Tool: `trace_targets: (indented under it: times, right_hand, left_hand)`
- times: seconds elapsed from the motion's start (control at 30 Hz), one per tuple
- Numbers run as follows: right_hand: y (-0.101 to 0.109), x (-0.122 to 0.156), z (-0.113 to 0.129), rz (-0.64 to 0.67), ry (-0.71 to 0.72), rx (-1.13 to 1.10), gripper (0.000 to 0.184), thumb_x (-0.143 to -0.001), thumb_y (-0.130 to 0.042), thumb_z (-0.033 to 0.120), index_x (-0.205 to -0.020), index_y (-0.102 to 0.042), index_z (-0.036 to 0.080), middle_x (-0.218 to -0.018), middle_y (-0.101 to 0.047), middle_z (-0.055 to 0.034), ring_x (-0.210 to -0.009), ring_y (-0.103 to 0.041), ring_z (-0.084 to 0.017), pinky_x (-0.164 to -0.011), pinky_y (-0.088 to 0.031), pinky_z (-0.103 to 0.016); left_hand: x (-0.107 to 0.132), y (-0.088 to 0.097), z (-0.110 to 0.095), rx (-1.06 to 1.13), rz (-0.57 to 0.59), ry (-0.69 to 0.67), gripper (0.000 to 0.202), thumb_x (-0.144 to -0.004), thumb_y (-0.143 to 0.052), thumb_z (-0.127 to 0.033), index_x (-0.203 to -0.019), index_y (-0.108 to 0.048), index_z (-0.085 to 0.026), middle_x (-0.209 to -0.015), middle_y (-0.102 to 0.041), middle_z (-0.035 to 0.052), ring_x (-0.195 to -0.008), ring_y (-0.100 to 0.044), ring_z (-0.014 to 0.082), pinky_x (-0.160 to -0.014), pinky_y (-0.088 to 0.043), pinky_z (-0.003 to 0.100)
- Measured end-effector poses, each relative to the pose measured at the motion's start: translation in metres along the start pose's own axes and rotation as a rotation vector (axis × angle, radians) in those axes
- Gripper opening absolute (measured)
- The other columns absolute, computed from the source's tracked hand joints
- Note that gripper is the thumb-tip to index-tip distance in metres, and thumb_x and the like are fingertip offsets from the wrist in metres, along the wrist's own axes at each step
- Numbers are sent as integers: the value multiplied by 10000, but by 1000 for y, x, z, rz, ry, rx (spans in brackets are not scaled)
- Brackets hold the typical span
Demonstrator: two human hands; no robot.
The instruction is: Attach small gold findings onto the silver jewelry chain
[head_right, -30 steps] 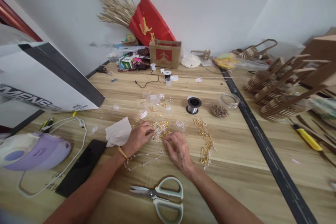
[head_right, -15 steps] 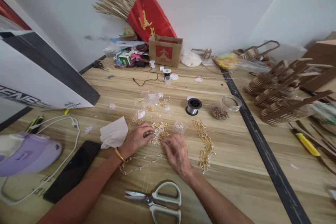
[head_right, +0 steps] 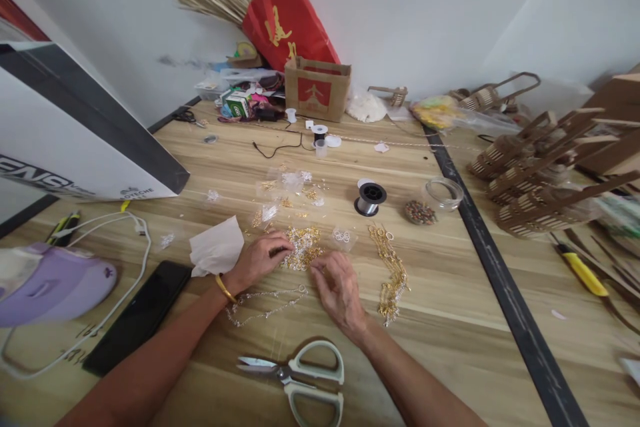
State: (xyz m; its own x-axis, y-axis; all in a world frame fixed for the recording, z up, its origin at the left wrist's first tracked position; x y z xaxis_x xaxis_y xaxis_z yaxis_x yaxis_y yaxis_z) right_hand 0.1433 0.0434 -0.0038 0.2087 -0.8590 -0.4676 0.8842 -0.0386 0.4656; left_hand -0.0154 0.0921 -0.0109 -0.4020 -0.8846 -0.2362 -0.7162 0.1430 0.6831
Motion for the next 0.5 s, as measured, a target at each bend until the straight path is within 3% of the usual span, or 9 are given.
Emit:
trace_targets:
  times: [0.17,0.4,0.5]
  right_hand:
    - [1,-1,1,-2,-4,0,108,-909,-509,233,-870,-606,208,-821,-631,-50,-798,-579,-196,-734,-468,-350]
    - [1,0,0,6,-22,6,105,-904,-519,242,-872,-613,210,-806,-633,-41,-779,-579,-190,-730,-463,-345]
    - [0,0,0,10,-21,2,102,-906,-517,235,-877,-612,212,-817,-632,-44,-792,-580,-192,-748,-462,-355]
  left_hand:
    - [5,12,7,59,-91,69,78,-810,-619,-165,-775,-688,-176,-803,-704,46,-788,-625,178,-780,-468,299]
    - [10,11,-2,-124,21,44,51,-738,-723,-172,-716,-680,-157,-764,-672,28,-785,-581,182,-849,-428,348]
    - [12,8,-6,-238,55,8,41,-769,-696,-171,-729,-689,-167,-792,-662,32,-828,-566,195,-856,-414,359]
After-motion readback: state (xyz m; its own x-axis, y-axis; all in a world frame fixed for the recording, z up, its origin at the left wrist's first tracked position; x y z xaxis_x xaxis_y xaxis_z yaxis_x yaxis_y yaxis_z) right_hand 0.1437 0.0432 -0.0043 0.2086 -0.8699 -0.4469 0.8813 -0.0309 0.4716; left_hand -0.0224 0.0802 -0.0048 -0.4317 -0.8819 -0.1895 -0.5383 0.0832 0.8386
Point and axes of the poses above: each hand's wrist, its own x-axis away from the middle knuckle, its own y-axis out of the back of the hand, z = x × y, the point moved 8 cm from there along -x, towards the middle knuckle
